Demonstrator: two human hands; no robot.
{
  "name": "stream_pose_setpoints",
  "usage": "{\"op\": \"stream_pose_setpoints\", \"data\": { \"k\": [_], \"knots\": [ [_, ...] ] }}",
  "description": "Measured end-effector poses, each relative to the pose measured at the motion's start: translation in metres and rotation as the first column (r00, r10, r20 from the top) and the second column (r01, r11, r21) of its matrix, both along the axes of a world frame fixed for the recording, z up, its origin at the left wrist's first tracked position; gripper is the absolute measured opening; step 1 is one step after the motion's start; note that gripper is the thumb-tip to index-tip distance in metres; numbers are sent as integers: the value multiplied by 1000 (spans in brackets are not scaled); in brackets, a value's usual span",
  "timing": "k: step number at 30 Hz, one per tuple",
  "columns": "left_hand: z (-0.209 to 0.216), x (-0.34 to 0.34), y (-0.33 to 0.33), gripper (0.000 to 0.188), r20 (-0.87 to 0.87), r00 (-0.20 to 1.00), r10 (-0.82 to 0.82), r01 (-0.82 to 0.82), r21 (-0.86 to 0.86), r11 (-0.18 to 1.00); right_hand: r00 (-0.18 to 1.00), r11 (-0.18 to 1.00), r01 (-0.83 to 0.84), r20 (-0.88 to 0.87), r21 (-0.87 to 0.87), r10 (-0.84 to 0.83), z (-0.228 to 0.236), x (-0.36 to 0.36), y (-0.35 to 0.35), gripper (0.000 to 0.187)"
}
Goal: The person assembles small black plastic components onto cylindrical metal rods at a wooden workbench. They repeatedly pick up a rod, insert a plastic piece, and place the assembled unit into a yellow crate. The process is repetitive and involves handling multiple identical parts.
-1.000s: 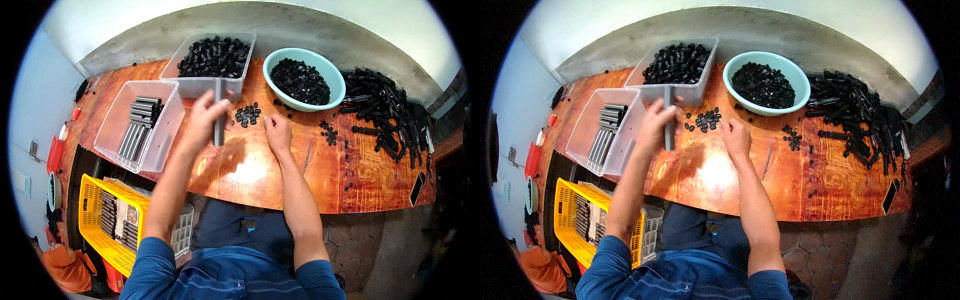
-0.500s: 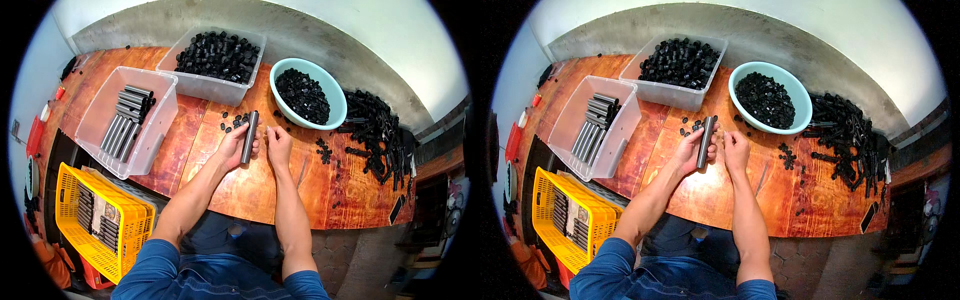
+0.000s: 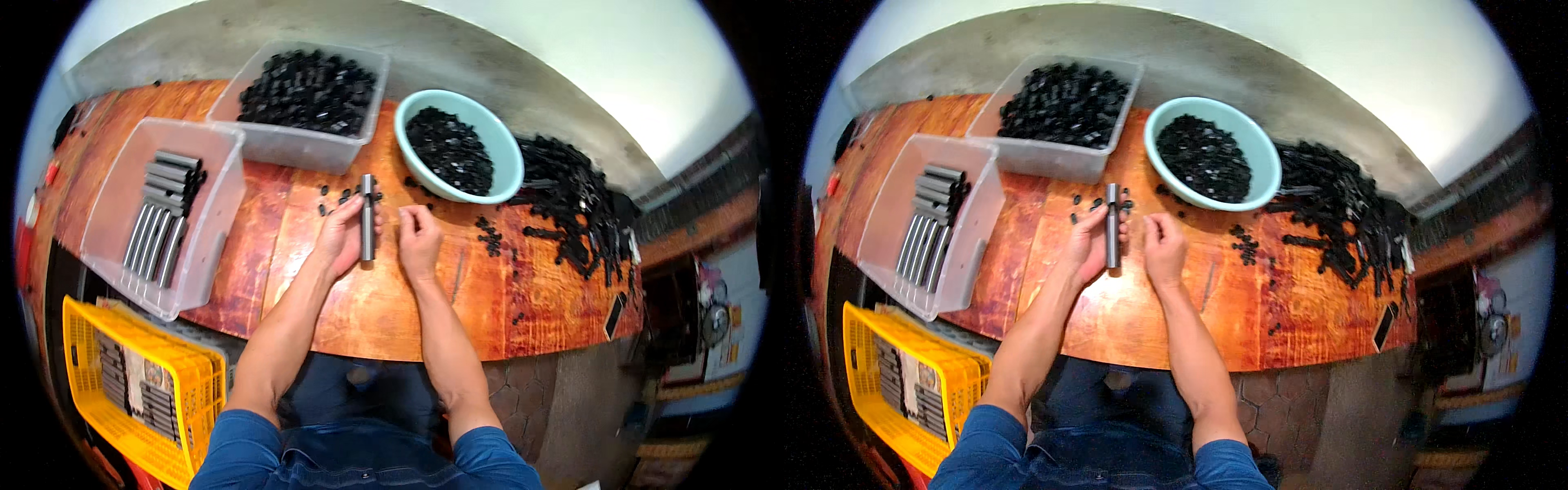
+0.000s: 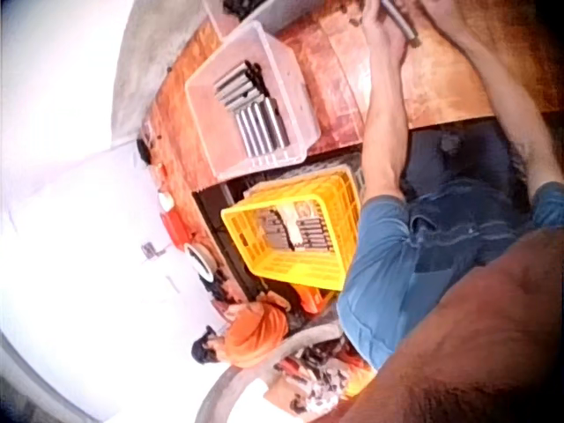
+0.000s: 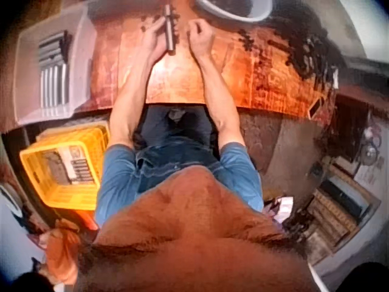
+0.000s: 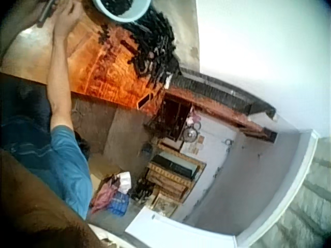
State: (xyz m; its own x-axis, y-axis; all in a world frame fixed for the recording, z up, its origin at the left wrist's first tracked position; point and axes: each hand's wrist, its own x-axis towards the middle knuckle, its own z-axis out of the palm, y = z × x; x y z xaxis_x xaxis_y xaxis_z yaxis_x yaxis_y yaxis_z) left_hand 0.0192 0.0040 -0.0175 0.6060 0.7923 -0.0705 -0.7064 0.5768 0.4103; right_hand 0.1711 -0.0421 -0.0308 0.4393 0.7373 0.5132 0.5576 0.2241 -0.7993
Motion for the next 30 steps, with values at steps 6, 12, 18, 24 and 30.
{"op": "stream_pose_setpoints", "data": {
  "k": [6, 12, 18, 24, 30],
  "knots": [
    [5, -4, -4, 37, 19, 999, -45, 46, -29, 999, 976, 988, 112, -199, 108, -89, 79, 28, -26, 7],
    [3, 0, -4, 38, 11, 999, -52, 52, -35, 998, 813, 865, 486, 428, -126, -394, 76, 184, -64, 18],
    [4, 0, -3, 34, -3, 999, -36, 36, -7, 999, 741, 445, 672, 534, -592, -407, 64, 246, -72, 42],
    [6, -1, -4, 35, 16, 998, -57, 58, -30, 998, 746, 406, 665, 567, -626, -349, 58, 243, -70, 43],
    [9, -1, -8, 38, -17, 993, -117, 117, 7, 993, 760, 639, 649, 322, -412, -564, 54, 207, -112, 15]
  ]
}}
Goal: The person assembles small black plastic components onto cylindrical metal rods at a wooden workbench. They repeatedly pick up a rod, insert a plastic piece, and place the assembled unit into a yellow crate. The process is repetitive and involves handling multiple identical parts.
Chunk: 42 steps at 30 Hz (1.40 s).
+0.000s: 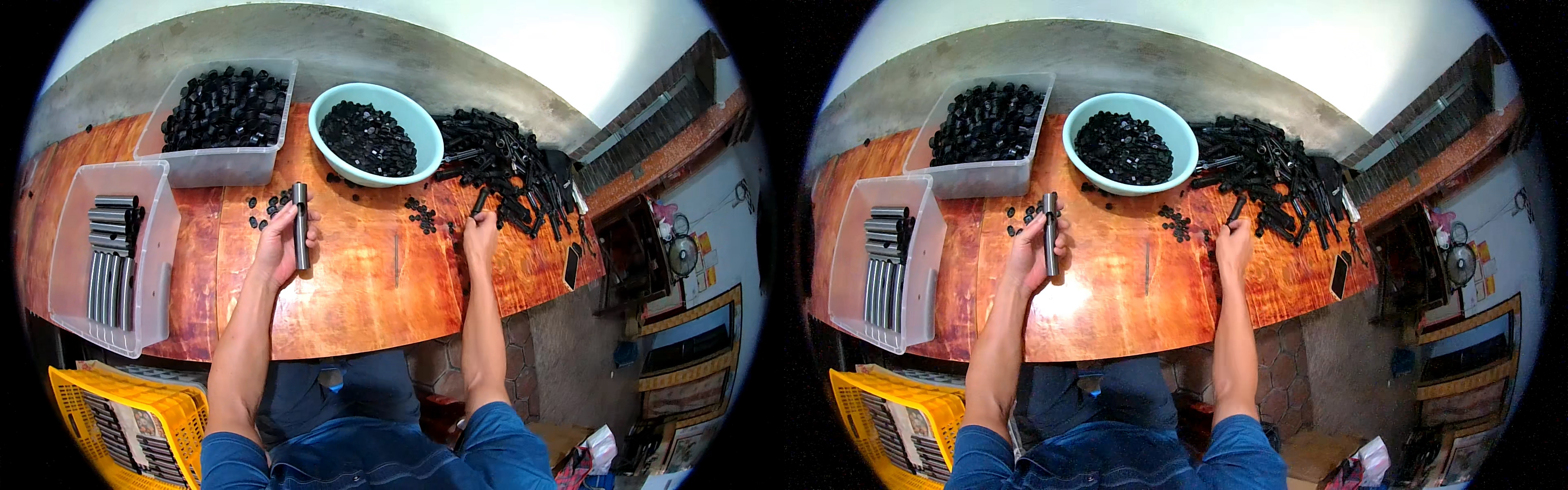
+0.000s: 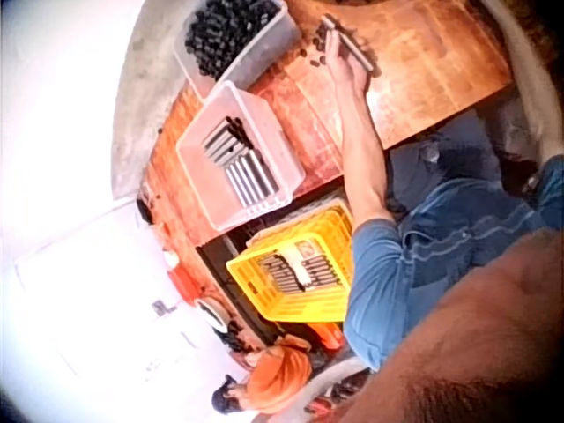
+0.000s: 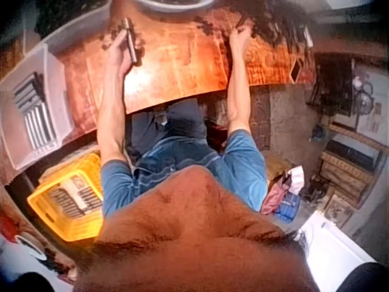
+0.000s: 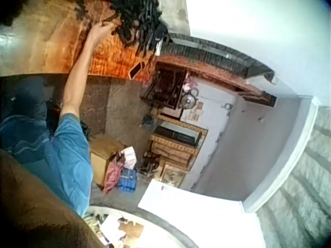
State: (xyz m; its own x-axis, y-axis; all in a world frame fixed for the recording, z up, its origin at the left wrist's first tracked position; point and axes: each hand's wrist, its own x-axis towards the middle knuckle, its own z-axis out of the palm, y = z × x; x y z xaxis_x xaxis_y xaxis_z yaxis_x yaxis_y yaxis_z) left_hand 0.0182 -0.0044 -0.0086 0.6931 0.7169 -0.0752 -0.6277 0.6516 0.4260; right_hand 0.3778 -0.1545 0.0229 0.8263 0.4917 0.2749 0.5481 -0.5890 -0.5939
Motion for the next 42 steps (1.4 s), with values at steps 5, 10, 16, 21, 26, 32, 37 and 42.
{"op": "stream_pose_setpoints", "data": {
  "k": [5, 10, 16, 21, 26, 32, 37, 42],
  "knots": [
    [1, -2, -5, 43, -84, 996, 20, -14, 71, 997, 861, 780, -358, -142, 513, 489, 21, -98, -17, 15],
    [4, 1, -7, 44, -57, 998, 10, -4, 111, 994, 557, 677, -525, -394, 515, 731, 27, -185, -9, 27],
    [2, -4, -5, 41, -144, 984, 106, -83, 158, 984, 403, 653, -523, -516, 548, 756, -3, -203, 6, 25],
    [-6, -1, -1, 34, -113, 981, 158, -148, 96, 984, 115, 651, -273, -648, 708, 753, -10, -193, 1, 26],
    [-8, -1, 0, 28, -72, 979, 189, -186, 48, 981, -24, 617, -90, -621, 781, 783, -18, -188, -8, 29],
    [-1, -3, -5, 20, -30, 989, 147, -144, 80, 986, 145, 619, -131, -603, 774, 785, -18, -188, -10, 27],
    [-4, -5, -10, 26, 196, 978, -71, 44, 140, 989, 148, 540, -107, -524, 835, 839, -8, -165, 0, 30],
    [5, -6, -18, 31, -164, 950, -268, 303, 259, 917, 66, 549, -201, -548, 811, 834, 12, -162, 23, 32]
  ]
}}
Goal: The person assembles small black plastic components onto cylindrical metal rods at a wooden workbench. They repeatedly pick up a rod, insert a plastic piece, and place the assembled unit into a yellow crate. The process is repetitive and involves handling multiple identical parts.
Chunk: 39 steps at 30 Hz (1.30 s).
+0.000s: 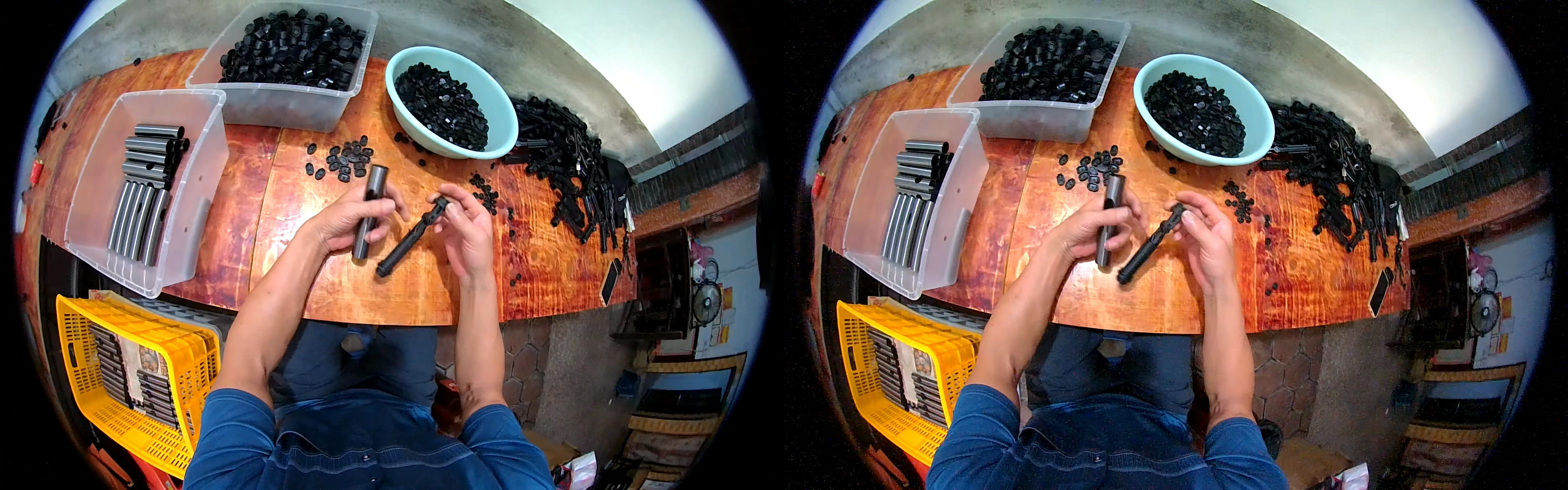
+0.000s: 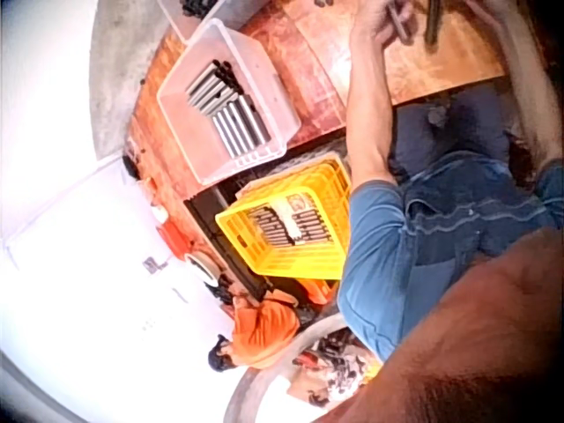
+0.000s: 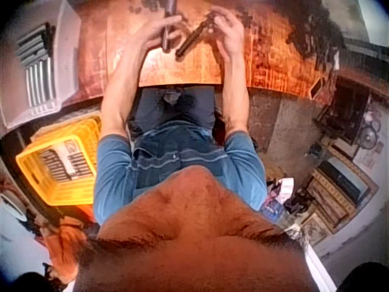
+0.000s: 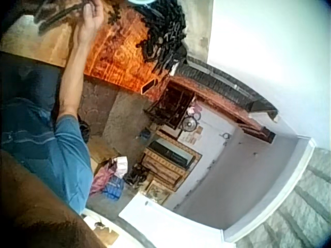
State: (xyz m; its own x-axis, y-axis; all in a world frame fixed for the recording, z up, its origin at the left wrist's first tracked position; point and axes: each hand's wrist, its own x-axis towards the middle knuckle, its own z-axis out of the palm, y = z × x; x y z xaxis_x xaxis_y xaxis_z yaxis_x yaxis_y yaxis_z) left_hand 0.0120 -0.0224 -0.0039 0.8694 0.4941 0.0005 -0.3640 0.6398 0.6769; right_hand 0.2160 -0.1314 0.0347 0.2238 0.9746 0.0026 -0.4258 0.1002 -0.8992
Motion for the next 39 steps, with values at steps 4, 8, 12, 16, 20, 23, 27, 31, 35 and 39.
{"op": "stream_pose_setpoints", "data": {
  "k": [4, 8, 12, 16, 20, 23, 27, 31, 35, 39],
  "knots": [
    [5, 0, -1, 28, -79, 995, -59, 60, 7, 998, 995, 996, -79, -54, 29, 80, -2, -9, 19, 32],
    [9, 2, 0, 30, -81, 996, -41, 48, 79, 996, 988, 994, -98, -113, 43, 102, -7, -17, 32, 28],
    [8, 4, 1, 32, -99, 995, 18, -9, 84, 996, 999, 999, 36, 6, -10, -36, -14, -26, 38, 25],
    [-2, 6, 6, 30, -162, 966, 201, -196, 45, 980, 953, 982, 148, 283, -119, -109, -32, -37, 25, 26],
    [-7, 8, 10, 29, -171, 956, 239, -248, -37, 968, 947, 979, 37, 321, -199, 29, -32, -59, 5, 25],
    [-12, 8, 10, 26, -154, 962, 226, -225, 21, 974, 941, 958, -28, 315, -285, 121, -29, -65, 1, 20],
    [6, 12, 4, 30, -117, 950, 290, -312, -293, 904, 918, 971, 125, 396, -205, -35, -31, -65, -5, 18],
    [0, 9, 10, 41, -54, 912, 408, -396, -378, 837, 701, 957, 280, 697, -75, -151, -28, -73, -35, 19],
    [-19, 7, 19, 43, 45, 879, 475, -400, -473, 785, 480, 961, 271, 858, 55, -184, -28, -91, -65, 21],
    [-22, 7, 20, 43, 54, 837, 544, -456, -480, 750, 332, 961, 227, 915, 158, -229, -40, -96, -71, 21]
  ]
}}
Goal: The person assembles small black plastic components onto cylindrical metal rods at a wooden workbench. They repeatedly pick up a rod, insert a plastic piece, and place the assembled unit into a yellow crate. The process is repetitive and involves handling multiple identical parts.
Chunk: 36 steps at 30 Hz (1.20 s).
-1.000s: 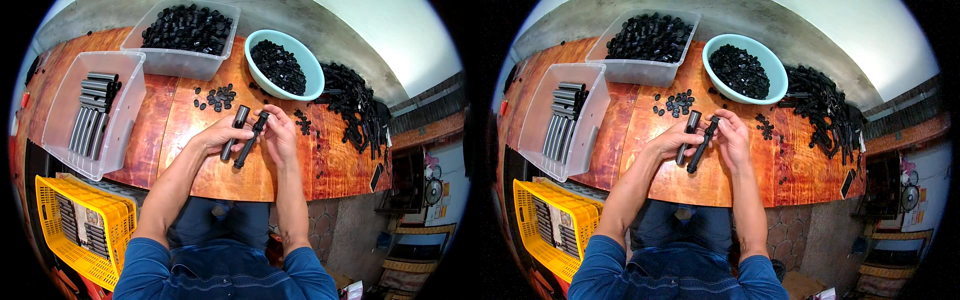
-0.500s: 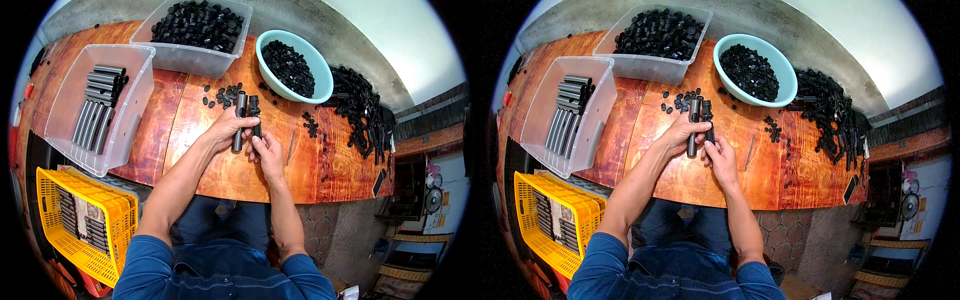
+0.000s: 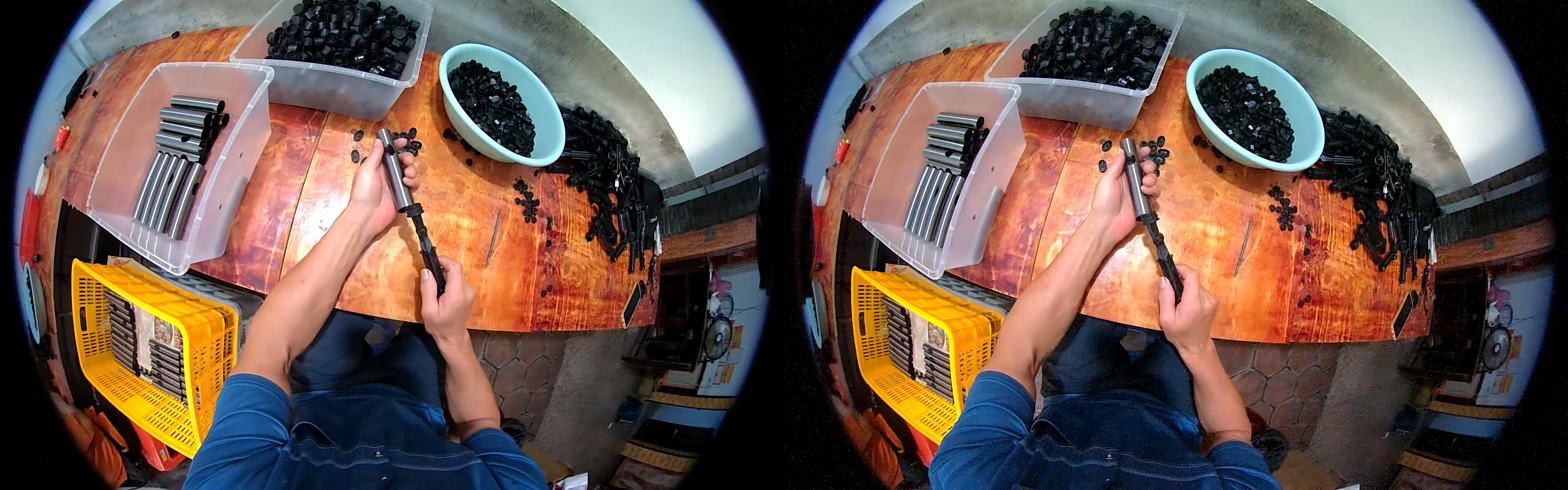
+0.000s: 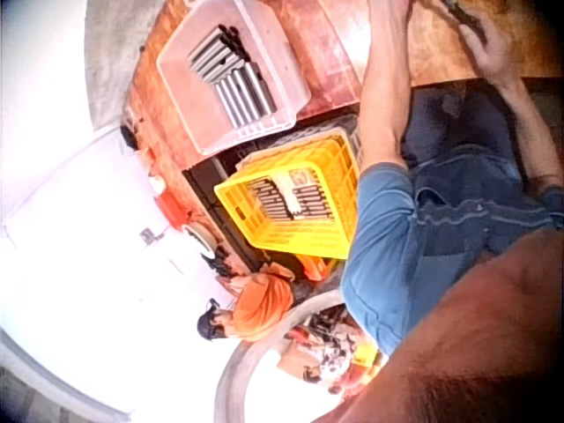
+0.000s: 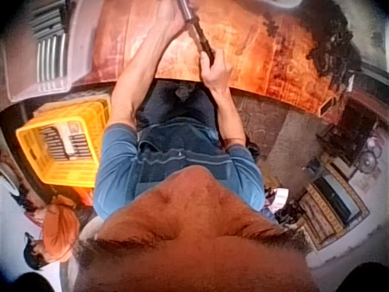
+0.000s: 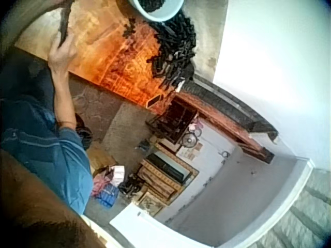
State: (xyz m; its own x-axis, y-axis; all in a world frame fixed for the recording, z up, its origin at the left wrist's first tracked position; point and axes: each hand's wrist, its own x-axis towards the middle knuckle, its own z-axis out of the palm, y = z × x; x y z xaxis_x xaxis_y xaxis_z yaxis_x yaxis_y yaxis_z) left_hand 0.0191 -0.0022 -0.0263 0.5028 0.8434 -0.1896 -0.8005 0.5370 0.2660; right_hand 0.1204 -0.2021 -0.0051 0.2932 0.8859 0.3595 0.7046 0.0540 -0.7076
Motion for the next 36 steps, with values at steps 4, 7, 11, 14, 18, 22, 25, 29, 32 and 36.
{"op": "stream_pose_setpoints", "data": {
  "k": [4, 7, 11, 14, 18, 22, 25, 29, 32, 36],
  "knots": [
    [0, 0, 2, 41, 23, 998, 51, -51, -15, 999, 996, 999, 8, 93, 31, -11, -2, -3, 3, 22],
    [2, 0, 0, 40, 35, 997, 63, -63, -19, 998, 991, 999, 9, 131, 36, -14, -3, -3, 5, 22],
    [-2, 1, 3, 41, 15, 999, 52, -52, 11, 999, 986, 999, 4, 165, 42, -11, -5, -4, 8, 23],
    [4, 0, 0, 41, -13, 999, 50, -49, 19, 999, 980, 997, -8, 197, 73, -7, -6, -3, 11, 23],
    [10, -1, -2, 42, 10, 997, 70, -71, 56, 996, 988, 1000, 12, 152, 26, -16, 0, -6, 10, 22],
    [12, 1, -3, 42, 45, 994, 103, -106, 82, 991, 1000, 999, 25, -2, 22, -25, 2, -8, 11, 21],
    [9, 1, -4, 41, 88, 994, 69, -80, 129, 988, 997, 1000, 20, -73, -1, -20, 3, -9, 11, 21],
    [10, 7, -13, 43, 74, 997, 37, -47, 136, 990, 997, 998, 55, -44, -26, -56, 1, -11, 14, 22],
    [12, 7, -11, 42, 39, 998, 44, -49, 116, 992, 997, 998, 70, 36, 11, -70, 1, -12, 18, 23],
    [11, 9, -13, 40, 18, 999, 28, -30, 121, 992, 996, 998, 61, 61, 4, -61, 0, -13, 21, 24]
  ]
}}
